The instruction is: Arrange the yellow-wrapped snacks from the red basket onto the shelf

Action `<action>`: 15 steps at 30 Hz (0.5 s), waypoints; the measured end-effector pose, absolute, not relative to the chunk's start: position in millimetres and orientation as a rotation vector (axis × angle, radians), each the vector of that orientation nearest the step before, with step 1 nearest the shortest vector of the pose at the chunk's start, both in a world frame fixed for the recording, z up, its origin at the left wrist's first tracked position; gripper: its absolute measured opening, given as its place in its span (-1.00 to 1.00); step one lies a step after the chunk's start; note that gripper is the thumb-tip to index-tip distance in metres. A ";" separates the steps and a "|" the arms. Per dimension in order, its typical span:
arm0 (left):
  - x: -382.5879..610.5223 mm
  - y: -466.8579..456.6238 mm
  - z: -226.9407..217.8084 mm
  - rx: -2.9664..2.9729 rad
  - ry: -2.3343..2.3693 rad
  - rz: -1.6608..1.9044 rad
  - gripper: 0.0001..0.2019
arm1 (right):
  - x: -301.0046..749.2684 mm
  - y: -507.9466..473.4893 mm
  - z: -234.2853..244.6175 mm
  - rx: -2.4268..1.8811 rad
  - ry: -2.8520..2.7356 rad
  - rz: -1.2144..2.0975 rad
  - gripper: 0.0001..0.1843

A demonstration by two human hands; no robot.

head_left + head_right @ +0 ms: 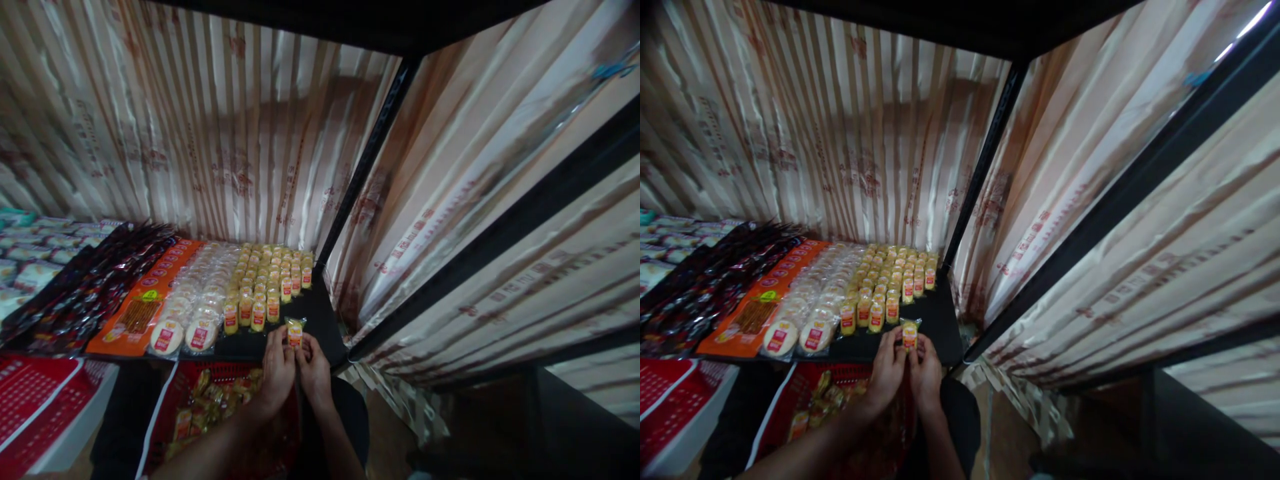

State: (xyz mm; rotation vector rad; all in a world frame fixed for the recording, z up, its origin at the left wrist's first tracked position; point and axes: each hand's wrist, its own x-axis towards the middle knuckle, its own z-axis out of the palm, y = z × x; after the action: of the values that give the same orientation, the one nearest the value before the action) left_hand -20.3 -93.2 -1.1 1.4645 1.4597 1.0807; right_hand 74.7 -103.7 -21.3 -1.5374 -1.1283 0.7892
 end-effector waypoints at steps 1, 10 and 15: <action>-17.0 -89.7 2.0 1.464 1.475 1.059 -0.60 | 77.6 -100.0 -21.8 -1.546 -1.124 0.776 -0.69; 9.7 -51.8 17.9 1.544 1.562 0.816 -0.59 | 97.8 -63.6 -24.7 -1.591 -1.073 0.676 -0.66; 24.1 -29.8 15.3 1.545 1.555 0.754 -0.58 | 108.2 -41.1 -24.8 -1.655 -1.078 0.609 -0.69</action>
State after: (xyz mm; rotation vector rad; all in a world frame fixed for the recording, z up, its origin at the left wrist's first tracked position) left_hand 24.1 -29.8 15.3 1.5446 1.5549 0.7536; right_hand 108.2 -41.1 -24.8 -1.6548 -1.0778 0.6094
